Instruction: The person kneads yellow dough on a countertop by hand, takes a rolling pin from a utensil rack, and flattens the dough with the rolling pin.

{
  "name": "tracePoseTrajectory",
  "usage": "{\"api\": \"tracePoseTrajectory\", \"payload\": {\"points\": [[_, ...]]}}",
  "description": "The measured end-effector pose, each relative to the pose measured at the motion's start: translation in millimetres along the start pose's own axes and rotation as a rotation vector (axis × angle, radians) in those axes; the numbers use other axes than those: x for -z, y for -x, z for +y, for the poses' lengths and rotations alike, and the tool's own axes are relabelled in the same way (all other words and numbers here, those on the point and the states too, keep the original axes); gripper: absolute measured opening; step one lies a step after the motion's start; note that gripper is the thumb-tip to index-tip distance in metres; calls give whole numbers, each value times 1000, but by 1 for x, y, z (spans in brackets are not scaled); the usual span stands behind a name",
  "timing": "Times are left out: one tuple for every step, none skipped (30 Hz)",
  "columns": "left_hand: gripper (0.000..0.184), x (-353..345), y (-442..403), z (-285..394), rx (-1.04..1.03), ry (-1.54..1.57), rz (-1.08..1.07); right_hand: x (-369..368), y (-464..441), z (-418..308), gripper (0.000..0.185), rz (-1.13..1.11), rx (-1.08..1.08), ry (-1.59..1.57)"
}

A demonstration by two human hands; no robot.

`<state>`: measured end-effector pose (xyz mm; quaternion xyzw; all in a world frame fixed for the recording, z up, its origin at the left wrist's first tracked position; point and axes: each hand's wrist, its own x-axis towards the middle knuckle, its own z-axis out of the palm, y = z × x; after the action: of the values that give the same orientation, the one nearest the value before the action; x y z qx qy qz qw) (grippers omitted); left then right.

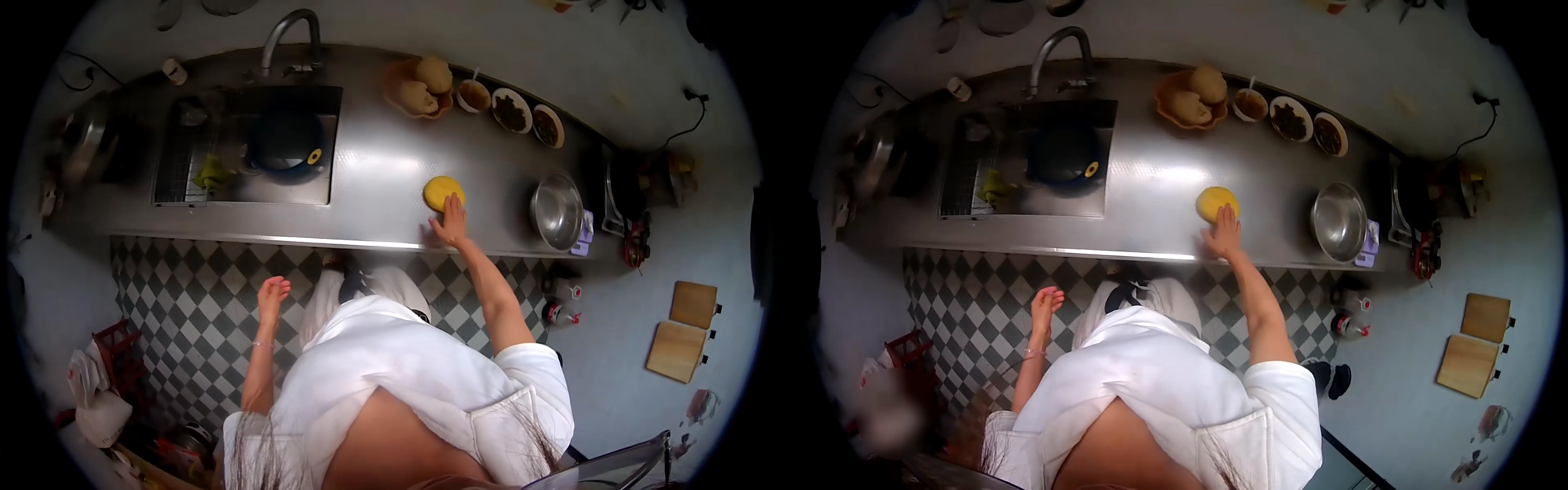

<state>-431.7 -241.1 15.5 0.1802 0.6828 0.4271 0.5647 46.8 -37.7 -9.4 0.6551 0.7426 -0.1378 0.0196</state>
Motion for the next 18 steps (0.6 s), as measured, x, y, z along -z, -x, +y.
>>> {"api": "tracePoseTrajectory", "payload": {"points": [[23,-1,1,7,-6,-28,-7,2,-11,9,72,-79,-7,-45],[23,-3,0,17,-28,-53,-4,10,-32,11,71,-147,0,-91],[22,2,-7,12,-70,-33,-11,32,-39,4,66,-203,-18,-70],[21,5,-14,3,-125,11,-1,45,-43,1,62,-223,-23,-42],[20,5,-17,-2,-150,78,8,49,-49,-11,56,-121,-59,-39],[19,2,-21,-4,-150,97,64,45,-55,-19,51,139,31,-205],[19,-4,-15,4,-162,112,110,49,-67,-33,46,144,86,-202],[20,-7,-15,2,-149,129,162,61,-75,-61,38,141,184,-288],[22,-16,-6,18,-105,171,215,97,-82,-103,32,97,269,-374],[31,-21,-2,29,-114,137,226,122,-81,-138,28,41,342,-458],[36,-22,-1,32,-148,131,225,132,-90,-163,27,-6,366,-538],[41,-21,-3,37,-180,124,219,146,-101,-190,27,-55,389,-615],[41,-19,-4,43,-180,88,232,173,-104,-219,29,-61,420,-611],[43,-13,-7,48,-177,57,243,198,-111,-243,30,-42,463,-570],[44,-2,-21,42,-215,-140,315,224,-112,-266,29,141,593,-630],[42,-2,-23,53,-214,2,349,245,-122,-287,29,263,623,-639],[39,4,-30,62,-182,57,365,263,-136,-307,24,296,629,-672],[36,13,-38,69,-152,115,383,295,-138,-331,16,394,710,-693]]}}
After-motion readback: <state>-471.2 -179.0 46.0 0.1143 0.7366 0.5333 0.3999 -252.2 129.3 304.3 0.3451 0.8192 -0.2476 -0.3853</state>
